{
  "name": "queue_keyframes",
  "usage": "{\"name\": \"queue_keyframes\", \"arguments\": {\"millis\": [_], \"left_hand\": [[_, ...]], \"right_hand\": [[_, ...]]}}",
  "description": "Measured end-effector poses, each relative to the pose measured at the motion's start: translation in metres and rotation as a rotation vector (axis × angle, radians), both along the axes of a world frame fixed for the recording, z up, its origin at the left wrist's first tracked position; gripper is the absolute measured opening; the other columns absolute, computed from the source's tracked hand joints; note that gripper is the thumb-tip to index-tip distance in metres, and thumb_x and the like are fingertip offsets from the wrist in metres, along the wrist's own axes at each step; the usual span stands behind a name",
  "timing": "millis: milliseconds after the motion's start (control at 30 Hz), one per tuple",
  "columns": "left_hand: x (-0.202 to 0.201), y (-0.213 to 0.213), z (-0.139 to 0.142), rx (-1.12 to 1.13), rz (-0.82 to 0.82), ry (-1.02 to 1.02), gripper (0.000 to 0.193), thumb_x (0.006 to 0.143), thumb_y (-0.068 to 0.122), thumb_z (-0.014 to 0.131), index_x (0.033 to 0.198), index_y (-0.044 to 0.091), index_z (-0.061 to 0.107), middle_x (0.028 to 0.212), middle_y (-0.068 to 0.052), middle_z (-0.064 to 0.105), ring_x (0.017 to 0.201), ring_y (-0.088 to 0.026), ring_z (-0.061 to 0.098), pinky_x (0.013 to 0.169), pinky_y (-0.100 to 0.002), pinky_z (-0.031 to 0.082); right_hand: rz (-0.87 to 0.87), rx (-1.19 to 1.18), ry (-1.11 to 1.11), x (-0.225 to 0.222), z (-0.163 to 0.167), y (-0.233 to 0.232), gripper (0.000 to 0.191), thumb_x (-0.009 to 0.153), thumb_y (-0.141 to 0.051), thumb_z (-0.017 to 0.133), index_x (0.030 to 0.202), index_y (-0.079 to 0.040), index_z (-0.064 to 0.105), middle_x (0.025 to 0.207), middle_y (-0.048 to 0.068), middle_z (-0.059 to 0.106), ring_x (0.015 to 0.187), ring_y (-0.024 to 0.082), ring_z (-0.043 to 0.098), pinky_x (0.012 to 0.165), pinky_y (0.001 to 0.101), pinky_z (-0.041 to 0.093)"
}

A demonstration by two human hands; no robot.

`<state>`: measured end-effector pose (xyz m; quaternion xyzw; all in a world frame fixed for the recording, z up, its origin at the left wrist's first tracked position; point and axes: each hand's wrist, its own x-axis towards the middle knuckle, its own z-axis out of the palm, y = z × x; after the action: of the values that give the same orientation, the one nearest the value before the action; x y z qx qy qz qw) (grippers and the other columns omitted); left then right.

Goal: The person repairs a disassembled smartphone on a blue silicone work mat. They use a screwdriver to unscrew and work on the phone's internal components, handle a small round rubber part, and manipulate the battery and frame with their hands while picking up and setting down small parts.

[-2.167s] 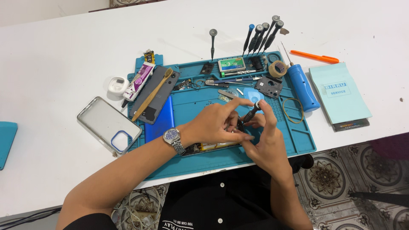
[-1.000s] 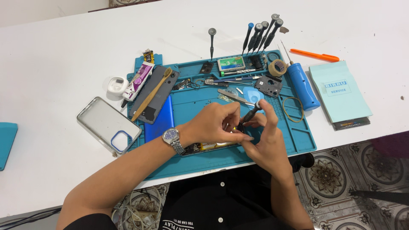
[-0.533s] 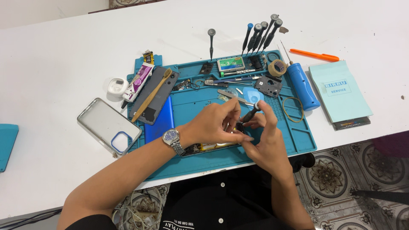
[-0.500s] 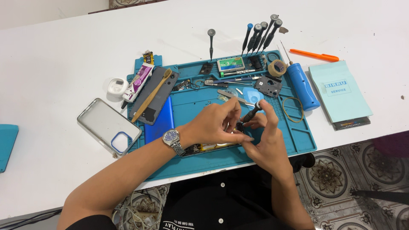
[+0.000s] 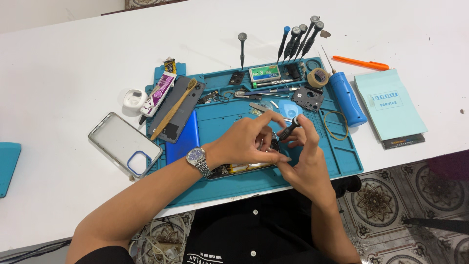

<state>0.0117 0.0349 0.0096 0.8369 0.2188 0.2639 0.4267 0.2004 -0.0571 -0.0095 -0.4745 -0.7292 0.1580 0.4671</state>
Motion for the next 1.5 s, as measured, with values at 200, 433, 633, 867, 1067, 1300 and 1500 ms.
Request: {"name": "queue_keyframes", "arguments": {"millis": [200,433,633,867,1067,1300,1500], "left_hand": [[0.0,0.002,-0.005,0.008,-0.03,-0.067,0.055,0.08,0.049,0.083,0.113,0.011,0.062,0.06,0.004,0.066,0.05,-0.007,0.063,0.051,-0.019,0.047],[-0.001,0.002,-0.013,0.068,-0.01,-0.013,0.053,0.08,0.051,0.088,0.09,0.01,0.057,0.06,0.003,0.062,0.051,-0.007,0.061,0.05,-0.02,0.044],[0.0,0.002,-0.007,-0.003,-0.018,-0.028,0.061,0.078,0.05,0.082,0.12,0.011,0.058,0.061,0.005,0.065,0.05,-0.006,0.062,0.051,-0.019,0.045],[-0.001,0.002,-0.008,-0.003,-0.018,-0.015,0.051,0.078,0.053,0.086,0.082,0.012,0.055,0.06,0.004,0.061,0.053,-0.006,0.061,0.051,-0.02,0.044],[0.0,0.001,-0.003,-0.05,0.004,-0.009,0.061,0.074,0.05,0.084,0.11,0.01,0.056,0.057,0.004,0.061,0.048,-0.006,0.058,0.047,-0.02,0.041],[-0.001,0.002,-0.004,0.024,-0.02,-0.031,0.05,0.079,0.047,0.087,0.098,0.011,0.059,0.062,0.004,0.063,0.052,-0.006,0.062,0.052,-0.019,0.045],[-0.002,-0.002,-0.002,0.01,0.002,0.005,0.055,0.079,0.045,0.085,0.109,0.009,0.057,0.059,0.003,0.062,0.05,-0.008,0.059,0.049,-0.022,0.043]], "right_hand": [[0.038,0.035,-0.012,0.001,-0.001,0.0,0.092,0.084,-0.001,0.077,0.154,-0.01,0.018,0.11,0.019,0.07,0.1,0.031,0.074,0.09,0.0405,0.06],[0.033,0.008,0.017,0.0,0.0,-0.001,0.095,0.085,-0.002,0.077,0.156,-0.009,0.014,0.112,0.02,0.069,0.098,0.03,0.073,0.086,0.0402,0.059],[0.027,0.017,0.001,0.0,0.0,0.0,0.095,0.085,-0.004,0.078,0.155,-0.01,0.015,0.11,0.019,0.069,0.099,0.03,0.073,0.085,0.04,0.059],[0.031,0.011,-0.001,0.001,-0.002,0.0,0.094,0.084,-0.002,0.078,0.154,-0.01,0.016,0.11,0.02,0.069,0.097,0.03,0.073,0.085,0.0401,0.059],[0.021,0.0,-0.004,0.001,-0.002,0.0,0.095,0.084,0.0,0.076,0.155,-0.009,0.014,0.109,0.02,0.068,0.097,0.03,0.073,0.084,0.0401,0.059],[0.051,0.057,-0.03,0.0,-0.003,0.0,0.093,0.082,-0.001,0.078,0.154,-0.012,0.019,0.114,0.022,0.067,0.101,0.032,0.073,0.088,0.0405,0.06],[0.028,0.006,0.002,0.002,-0.002,0.0,0.095,0.082,-0.001,0.077,0.154,-0.008,0.016,0.113,0.021,0.068,0.098,0.031,0.072,0.083,0.0398,0.058]]}}
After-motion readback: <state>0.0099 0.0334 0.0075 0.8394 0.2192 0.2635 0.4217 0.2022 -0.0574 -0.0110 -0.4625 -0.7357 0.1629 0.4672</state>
